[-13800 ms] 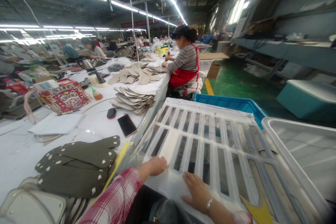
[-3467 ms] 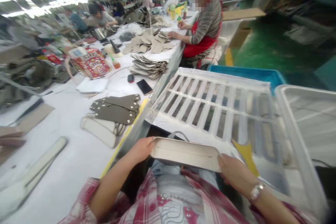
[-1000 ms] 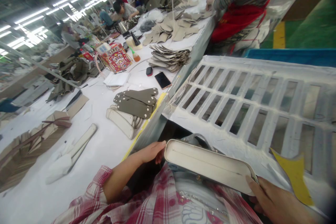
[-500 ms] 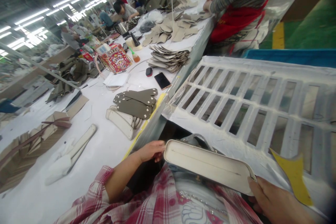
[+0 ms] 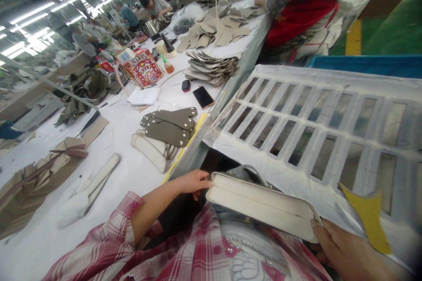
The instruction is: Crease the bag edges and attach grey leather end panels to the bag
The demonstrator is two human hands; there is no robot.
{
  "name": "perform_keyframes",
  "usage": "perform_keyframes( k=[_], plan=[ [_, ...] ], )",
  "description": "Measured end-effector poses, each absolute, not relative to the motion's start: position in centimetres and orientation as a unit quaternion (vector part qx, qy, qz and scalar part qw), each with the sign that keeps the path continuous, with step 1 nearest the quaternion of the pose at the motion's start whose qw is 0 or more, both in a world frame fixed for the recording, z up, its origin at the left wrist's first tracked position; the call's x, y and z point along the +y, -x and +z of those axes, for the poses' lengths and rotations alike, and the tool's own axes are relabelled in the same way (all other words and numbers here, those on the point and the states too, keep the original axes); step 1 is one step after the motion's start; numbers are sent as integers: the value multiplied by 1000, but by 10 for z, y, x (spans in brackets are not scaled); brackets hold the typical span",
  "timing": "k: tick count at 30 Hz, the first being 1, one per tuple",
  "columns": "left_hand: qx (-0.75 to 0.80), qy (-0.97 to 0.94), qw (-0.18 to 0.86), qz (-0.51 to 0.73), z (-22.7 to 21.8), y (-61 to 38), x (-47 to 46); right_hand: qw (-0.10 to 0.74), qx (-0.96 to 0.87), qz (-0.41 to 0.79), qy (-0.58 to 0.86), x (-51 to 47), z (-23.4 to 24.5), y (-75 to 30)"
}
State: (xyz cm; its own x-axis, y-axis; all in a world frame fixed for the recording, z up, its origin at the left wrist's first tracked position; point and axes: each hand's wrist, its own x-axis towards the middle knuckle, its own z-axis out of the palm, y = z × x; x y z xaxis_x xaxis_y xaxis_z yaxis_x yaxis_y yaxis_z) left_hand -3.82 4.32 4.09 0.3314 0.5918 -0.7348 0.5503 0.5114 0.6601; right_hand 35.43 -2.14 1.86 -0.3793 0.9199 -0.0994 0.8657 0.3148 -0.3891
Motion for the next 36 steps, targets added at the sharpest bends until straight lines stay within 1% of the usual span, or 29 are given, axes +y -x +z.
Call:
perform_keyframes(
  k=[2, 4, 6, 9, 16, 23, 26, 28, 30, 33, 36],
  plan=[
    [572, -470, 671, 49, 41, 34, 38, 26, -760, 285, 584, -18, 29, -351],
    [571, -443, 686, 86, 41, 28, 30, -12, -707, 343, 619, -16, 45, -346],
    [585, -411, 689, 115, 39, 26, 21, -36, -668, 376, 641, -17, 61, -341],
    [589, -381, 703, 118, 31, 27, 18, -42, -630, 403, 662, -18, 73, -337],
    [589, -430, 682, 58, 28, 29, 25, -17, -570, 409, 712, -23, 73, -327],
    [582, -429, 688, 65, 28, 30, 28, -64, -618, 296, 726, -20, 60, -317],
    [578, -442, 683, 52, 27, 32, 31, -103, -635, 234, 729, -18, 61, -312],
    [572, -454, 682, 41, 27, 34, 33, -119, -639, 223, 727, -16, 63, -311],
    [565, -465, 681, 25, 26, 35, 34, -101, -617, 280, 729, -13, 65, -313],
    [558, -468, 685, 6, 24, 36, 35, -20, -526, 463, 713, -11, 64, -325],
    [559, -464, 687, 7, 26, 36, 33, 68, -380, 635, 669, -10, 57, -343]
  ],
)
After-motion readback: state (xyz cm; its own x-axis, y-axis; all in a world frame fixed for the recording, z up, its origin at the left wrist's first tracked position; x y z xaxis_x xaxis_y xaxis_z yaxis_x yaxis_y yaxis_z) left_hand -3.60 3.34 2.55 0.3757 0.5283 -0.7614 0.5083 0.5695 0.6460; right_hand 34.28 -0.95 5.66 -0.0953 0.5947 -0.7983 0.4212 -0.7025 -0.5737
